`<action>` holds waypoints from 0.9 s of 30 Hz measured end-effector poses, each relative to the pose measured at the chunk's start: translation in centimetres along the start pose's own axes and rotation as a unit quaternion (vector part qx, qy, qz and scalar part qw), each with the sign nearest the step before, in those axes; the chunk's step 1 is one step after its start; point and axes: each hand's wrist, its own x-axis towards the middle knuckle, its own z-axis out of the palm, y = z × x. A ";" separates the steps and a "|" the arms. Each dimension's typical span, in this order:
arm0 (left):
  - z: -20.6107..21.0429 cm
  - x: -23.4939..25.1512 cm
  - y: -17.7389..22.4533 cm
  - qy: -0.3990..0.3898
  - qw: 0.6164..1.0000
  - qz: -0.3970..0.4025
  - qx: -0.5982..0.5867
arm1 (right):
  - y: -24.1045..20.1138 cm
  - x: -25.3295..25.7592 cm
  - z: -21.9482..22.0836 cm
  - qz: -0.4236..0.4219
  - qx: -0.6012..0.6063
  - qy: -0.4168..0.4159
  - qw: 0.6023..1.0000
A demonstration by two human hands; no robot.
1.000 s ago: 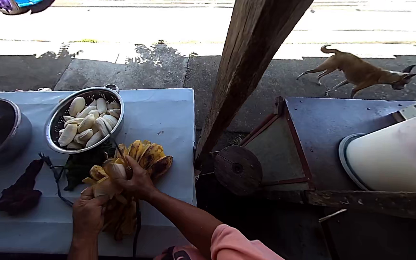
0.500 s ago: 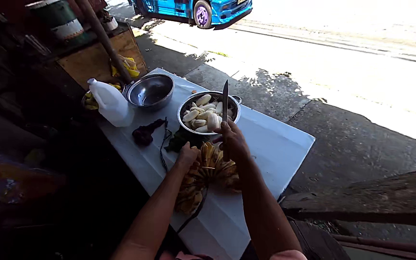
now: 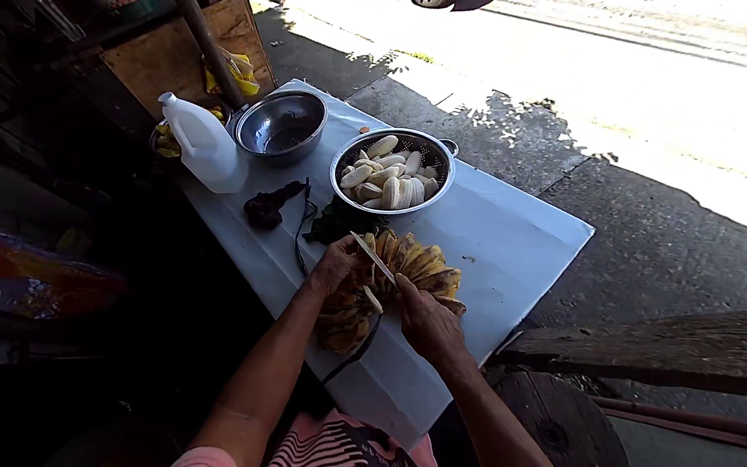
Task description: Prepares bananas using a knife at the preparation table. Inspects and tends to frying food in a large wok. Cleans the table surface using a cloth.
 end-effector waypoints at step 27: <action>0.9 -2.2 -0.1 0.054 0.998 0.011 -0.032 | -1.3 3.6 7.3 -0.025 0.559 0.001 0.829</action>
